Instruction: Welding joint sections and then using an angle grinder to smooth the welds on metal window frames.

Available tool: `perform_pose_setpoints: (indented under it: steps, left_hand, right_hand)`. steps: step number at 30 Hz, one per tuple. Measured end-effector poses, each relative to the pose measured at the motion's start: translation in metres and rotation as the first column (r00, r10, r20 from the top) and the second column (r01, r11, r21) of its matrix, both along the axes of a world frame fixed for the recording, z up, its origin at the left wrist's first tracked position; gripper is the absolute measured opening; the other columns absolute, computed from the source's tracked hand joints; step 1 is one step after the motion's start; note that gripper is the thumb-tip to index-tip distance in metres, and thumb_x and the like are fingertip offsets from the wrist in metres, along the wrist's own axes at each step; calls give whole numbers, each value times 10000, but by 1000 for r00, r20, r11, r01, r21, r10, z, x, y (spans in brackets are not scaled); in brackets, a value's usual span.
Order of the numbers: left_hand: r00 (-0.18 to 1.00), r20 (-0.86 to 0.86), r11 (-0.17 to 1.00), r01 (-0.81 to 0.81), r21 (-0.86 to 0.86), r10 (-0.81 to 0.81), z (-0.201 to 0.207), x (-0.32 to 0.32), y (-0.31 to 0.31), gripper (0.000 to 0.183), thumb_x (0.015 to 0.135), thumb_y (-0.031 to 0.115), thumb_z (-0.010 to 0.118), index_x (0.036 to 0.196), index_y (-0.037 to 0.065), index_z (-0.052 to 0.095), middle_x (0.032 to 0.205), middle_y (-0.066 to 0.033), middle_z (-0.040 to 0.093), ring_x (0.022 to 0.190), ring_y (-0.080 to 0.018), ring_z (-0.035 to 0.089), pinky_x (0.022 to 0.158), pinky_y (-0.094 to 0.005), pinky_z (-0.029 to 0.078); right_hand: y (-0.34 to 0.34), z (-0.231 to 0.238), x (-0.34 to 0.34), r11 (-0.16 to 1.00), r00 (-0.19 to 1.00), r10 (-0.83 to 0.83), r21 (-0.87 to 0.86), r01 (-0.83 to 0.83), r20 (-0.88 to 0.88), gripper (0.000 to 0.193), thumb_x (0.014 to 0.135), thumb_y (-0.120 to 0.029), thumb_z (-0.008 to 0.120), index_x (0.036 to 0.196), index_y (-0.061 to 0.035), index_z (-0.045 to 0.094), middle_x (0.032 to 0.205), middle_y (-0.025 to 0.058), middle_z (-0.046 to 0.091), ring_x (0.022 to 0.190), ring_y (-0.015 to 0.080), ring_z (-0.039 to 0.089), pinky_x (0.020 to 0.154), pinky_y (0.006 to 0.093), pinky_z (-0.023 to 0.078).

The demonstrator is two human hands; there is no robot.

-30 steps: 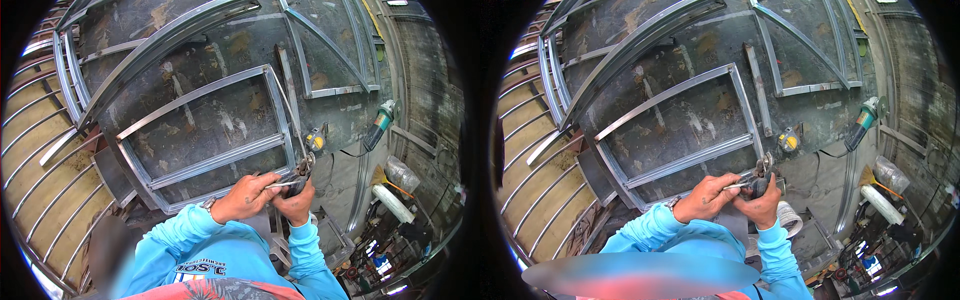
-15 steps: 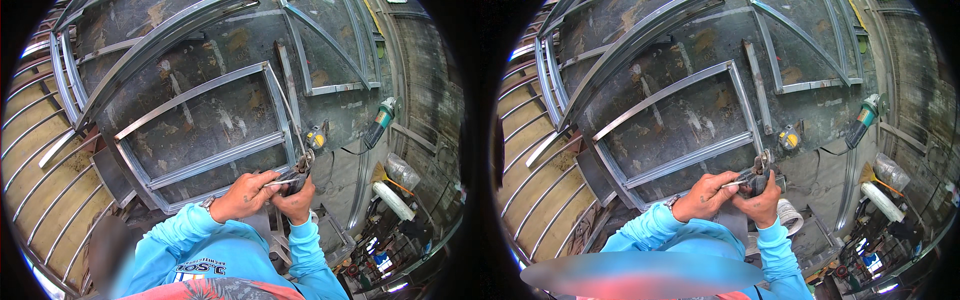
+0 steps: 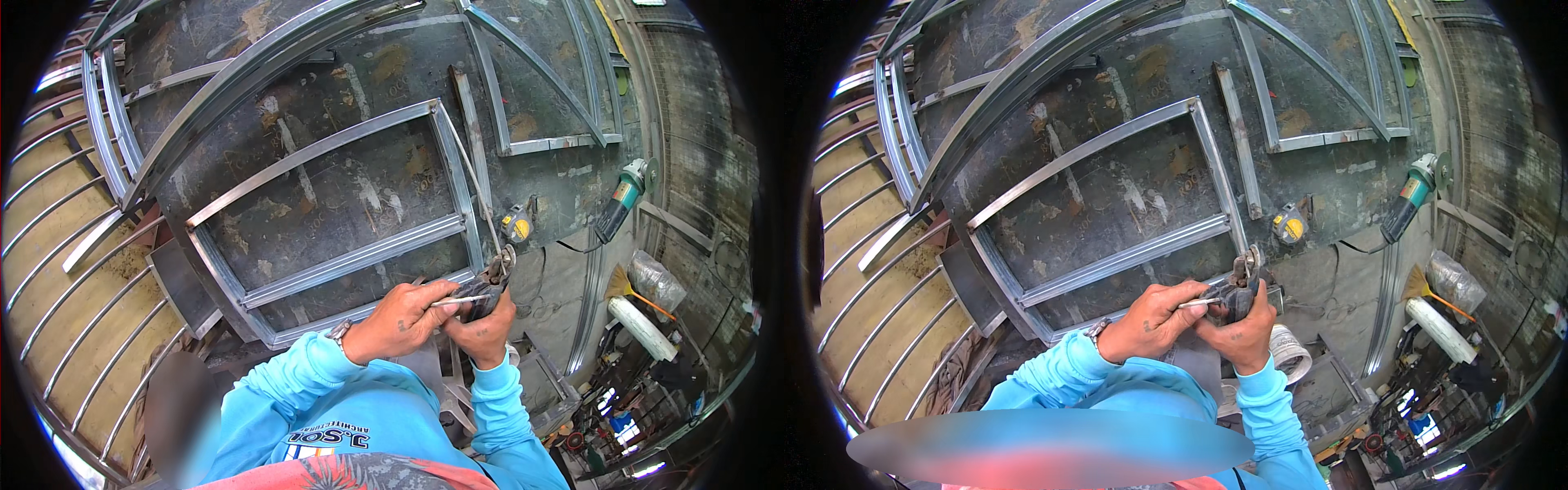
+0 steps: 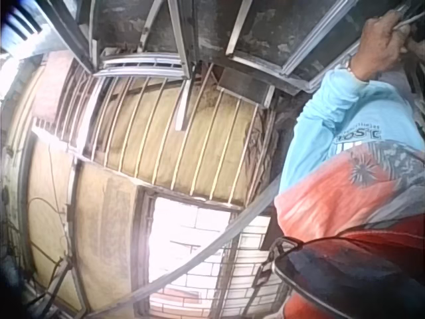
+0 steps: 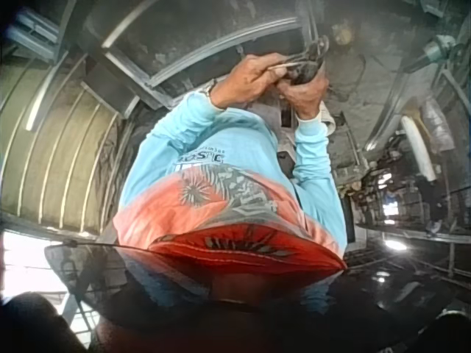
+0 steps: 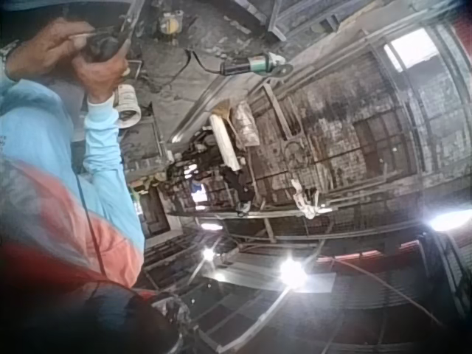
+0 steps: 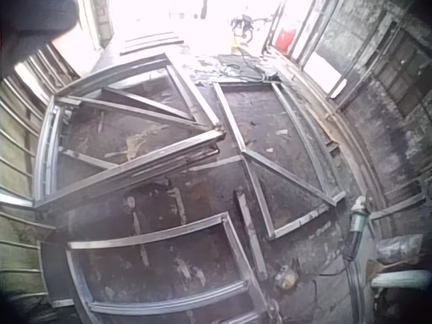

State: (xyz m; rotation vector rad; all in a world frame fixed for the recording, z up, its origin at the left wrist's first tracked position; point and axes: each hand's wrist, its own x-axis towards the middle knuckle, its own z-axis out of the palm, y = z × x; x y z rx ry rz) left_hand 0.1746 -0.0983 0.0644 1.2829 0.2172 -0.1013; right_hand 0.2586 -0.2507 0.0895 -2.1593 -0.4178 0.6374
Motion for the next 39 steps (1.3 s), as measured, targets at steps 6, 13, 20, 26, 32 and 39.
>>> perform_pose_setpoints:
  steps: [6,13,20,26,32,39]
  left_hand:
    - [999,-36,998,-21,-58,19,2,2,1,272,1009,188,518,1161,-8,627,974,-167,707,842,-303,707,725,-342,531]
    - [999,-42,1000,-10,-15,10,3,1,1,269,984,164,562,1162,-30,619,943,-183,693,826,-335,699,716,-348,528]
    - [999,10,997,-39,60,38,5,-3,-4,273,943,171,600,1158,4,619,831,-203,664,749,-399,655,652,-432,497]
    - [997,-79,999,2,-43,-5,2,-5,-4,312,996,198,553,1199,-33,604,738,-171,638,712,-335,674,1044,-445,411]
    - [997,-71,999,25,-25,-27,-2,-5,-4,297,1006,202,534,1183,-18,626,893,-165,699,866,-359,696,1013,-433,436]
    - [999,-27,1000,-18,-10,17,-6,-6,-6,277,999,163,537,1190,-18,623,972,-167,693,826,-327,694,727,-347,526]
  right_hand:
    - [-1,1,2,1000,1000,-6,-12,5,-24,605,667,-241,895,1056,46,531,811,83,721,715,170,729,628,294,584]
    - [-12,-12,-6,999,1000,-28,36,27,4,671,660,-275,905,1110,58,534,823,93,717,695,176,717,622,309,578]
    - [-13,-6,-8,998,997,-23,55,20,67,681,653,-283,915,1104,57,536,819,94,705,737,161,711,641,304,573]
    - [-8,-1,-6,998,996,-66,1,66,-58,596,659,-220,892,1066,38,540,804,72,711,731,126,703,634,282,569]
    - [-3,1,-3,999,1000,-14,-29,13,-13,550,664,-206,881,1038,7,539,777,53,696,671,100,668,606,268,551]
    - [-3,0,-2,1000,999,-13,19,14,-34,584,680,-264,897,1040,13,530,830,75,714,743,132,709,629,295,581]
